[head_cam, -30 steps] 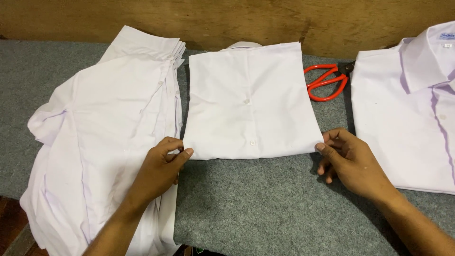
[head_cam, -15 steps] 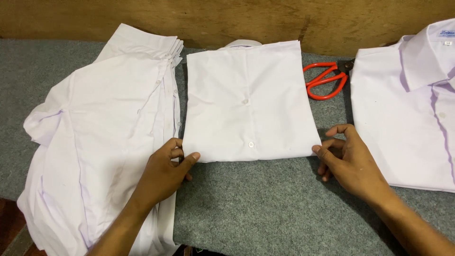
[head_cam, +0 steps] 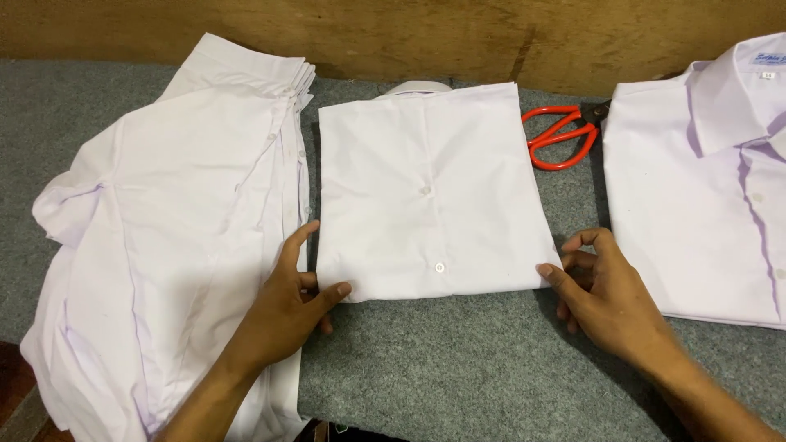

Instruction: Folding white shirts and trimming loose threads with scissors on a padded work surface.

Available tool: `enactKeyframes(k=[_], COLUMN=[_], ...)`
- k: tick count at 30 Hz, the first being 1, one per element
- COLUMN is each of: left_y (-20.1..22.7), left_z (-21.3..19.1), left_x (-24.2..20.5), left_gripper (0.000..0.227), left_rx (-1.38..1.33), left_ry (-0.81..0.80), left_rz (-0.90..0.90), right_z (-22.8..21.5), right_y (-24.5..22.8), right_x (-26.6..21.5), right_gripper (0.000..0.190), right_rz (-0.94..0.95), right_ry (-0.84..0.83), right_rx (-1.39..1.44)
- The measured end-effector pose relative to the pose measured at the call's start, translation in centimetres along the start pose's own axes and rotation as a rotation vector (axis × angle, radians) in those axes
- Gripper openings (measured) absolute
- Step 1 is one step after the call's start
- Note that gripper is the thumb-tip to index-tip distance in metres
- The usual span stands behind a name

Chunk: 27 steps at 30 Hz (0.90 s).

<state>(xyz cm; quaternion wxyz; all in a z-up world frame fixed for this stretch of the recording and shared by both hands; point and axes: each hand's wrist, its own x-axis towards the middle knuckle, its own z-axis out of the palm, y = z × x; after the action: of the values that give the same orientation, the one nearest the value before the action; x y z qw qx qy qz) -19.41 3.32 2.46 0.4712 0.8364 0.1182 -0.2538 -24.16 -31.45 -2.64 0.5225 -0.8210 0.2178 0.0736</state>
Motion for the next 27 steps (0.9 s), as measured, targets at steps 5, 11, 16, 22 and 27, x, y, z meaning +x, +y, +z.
enactKeyframes(k=[5, 11, 16, 22, 27], left_y=[-0.1, -0.6, -1.9, -3.7, -3.3], left_z=[-0.1, 0.3, 3.8, 6.7, 6.3], left_x=[-0.6, -0.8, 0.1, 4.5, 5.0], left_gripper=[0.103, 0.117, 0.082, 0.07, 0.074], left_rx=[0.068, 0.495, 0.84, 0.964, 0.933], left_ry=[-0.048, 0.015, 0.327, 0.294, 0.217], left_rz=[0.092, -0.054, 0.855, 0.958, 0.932], right_z=[-0.1, 0.0, 2.5, 6.0, 5.8], right_y=[-0.4, 1.8, -0.5, 1.6, 2.0], right_x=[-0.2, 0.0, -1.2, -0.1, 0.0], right_gripper=[0.027, 0.036, 0.049, 0.068, 0.075], right_rz=[0.049, -0.121, -1.156, -1.082, -0.968], right_ry=[-0.008, 0.066, 0.169, 0.048, -0.031], right_rx=[0.058, -0.367, -0.735, -1.027, -1.054])
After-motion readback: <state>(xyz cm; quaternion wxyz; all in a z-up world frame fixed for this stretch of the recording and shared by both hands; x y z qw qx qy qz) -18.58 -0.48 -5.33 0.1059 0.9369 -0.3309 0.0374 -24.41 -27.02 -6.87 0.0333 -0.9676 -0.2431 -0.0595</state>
